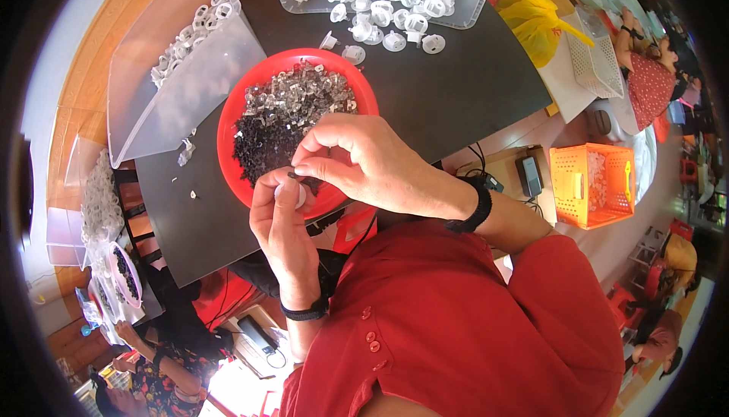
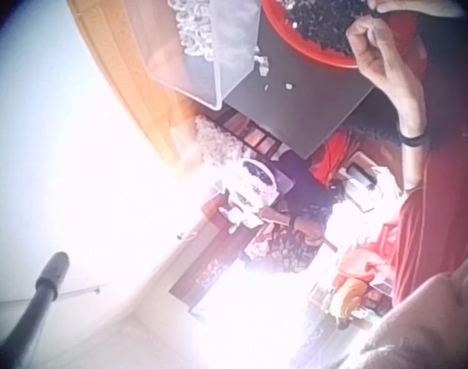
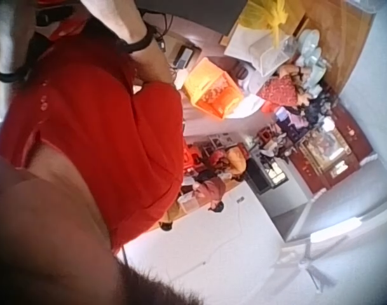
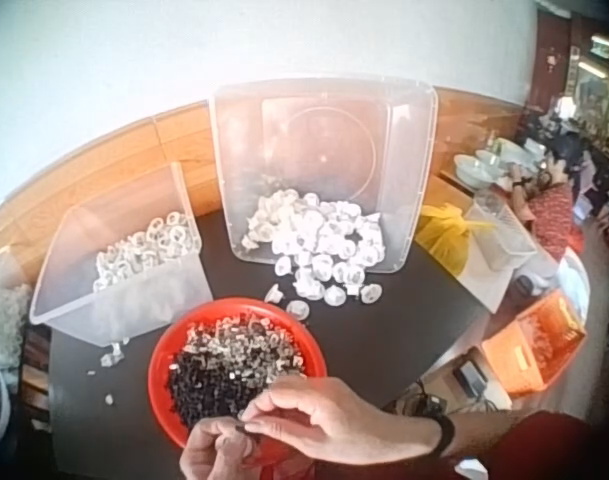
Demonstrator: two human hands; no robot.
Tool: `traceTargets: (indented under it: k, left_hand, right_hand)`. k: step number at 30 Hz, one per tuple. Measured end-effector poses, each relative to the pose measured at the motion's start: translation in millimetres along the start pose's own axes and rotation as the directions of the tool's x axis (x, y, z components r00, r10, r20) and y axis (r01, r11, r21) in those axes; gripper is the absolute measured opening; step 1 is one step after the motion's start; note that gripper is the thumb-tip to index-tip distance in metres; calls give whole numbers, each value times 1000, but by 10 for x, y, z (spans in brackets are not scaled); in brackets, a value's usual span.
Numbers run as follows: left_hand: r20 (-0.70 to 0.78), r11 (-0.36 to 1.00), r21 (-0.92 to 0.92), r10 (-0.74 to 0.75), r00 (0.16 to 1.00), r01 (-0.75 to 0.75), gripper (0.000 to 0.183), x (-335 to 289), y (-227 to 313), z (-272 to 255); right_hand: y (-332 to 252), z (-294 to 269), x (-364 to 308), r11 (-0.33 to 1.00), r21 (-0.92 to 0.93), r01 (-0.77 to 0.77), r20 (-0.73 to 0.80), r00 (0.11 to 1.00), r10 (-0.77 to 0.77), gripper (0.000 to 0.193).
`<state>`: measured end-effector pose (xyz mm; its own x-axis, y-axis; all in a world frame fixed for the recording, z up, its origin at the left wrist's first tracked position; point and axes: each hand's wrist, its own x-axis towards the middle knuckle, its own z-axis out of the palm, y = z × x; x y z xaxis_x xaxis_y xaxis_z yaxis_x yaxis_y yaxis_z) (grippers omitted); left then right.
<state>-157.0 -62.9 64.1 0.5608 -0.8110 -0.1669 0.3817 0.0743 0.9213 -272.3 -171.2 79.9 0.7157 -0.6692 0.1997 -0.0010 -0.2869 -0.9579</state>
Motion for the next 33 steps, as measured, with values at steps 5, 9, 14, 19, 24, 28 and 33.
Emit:
traceTargets:
  k: [5,9,14,19,24,28,33]
  left_hand:
    - [43,998,-27,-51,998,52,9,0,6,-47]
    - [41,998,-32,-57,997,59,11,8,19,-59]
    - [62,997,-54,-60,996,63,10,11,8,-104]
    - [84,951,-285,-96,992,117,26,34,59,-61]
    - [197,916,-364,-100,975,168,39,30,3,-92]
    - [173,928,-341,-95,980,151,40,15,-31,-102]
    - [122,936,-336,-70,990,107,34,13,-99,-151]
  right_hand:
    - [-35,-46,55,957,-202,207,73,978,-196,6]
    - [-60,-79,83,822,-427,376,209,926,-314,10]
    - [-130,-86,114,680,-544,491,357,869,-342,13]
    - [-36,-3,73,802,-481,354,119,933,-340,15]
    - [-44,62,-21,883,-387,264,94,964,-247,12]
    - [-49,104,-46,896,-374,238,77,971,-226,14]
    - [-45,137,-27,926,-288,245,46,969,-242,12]
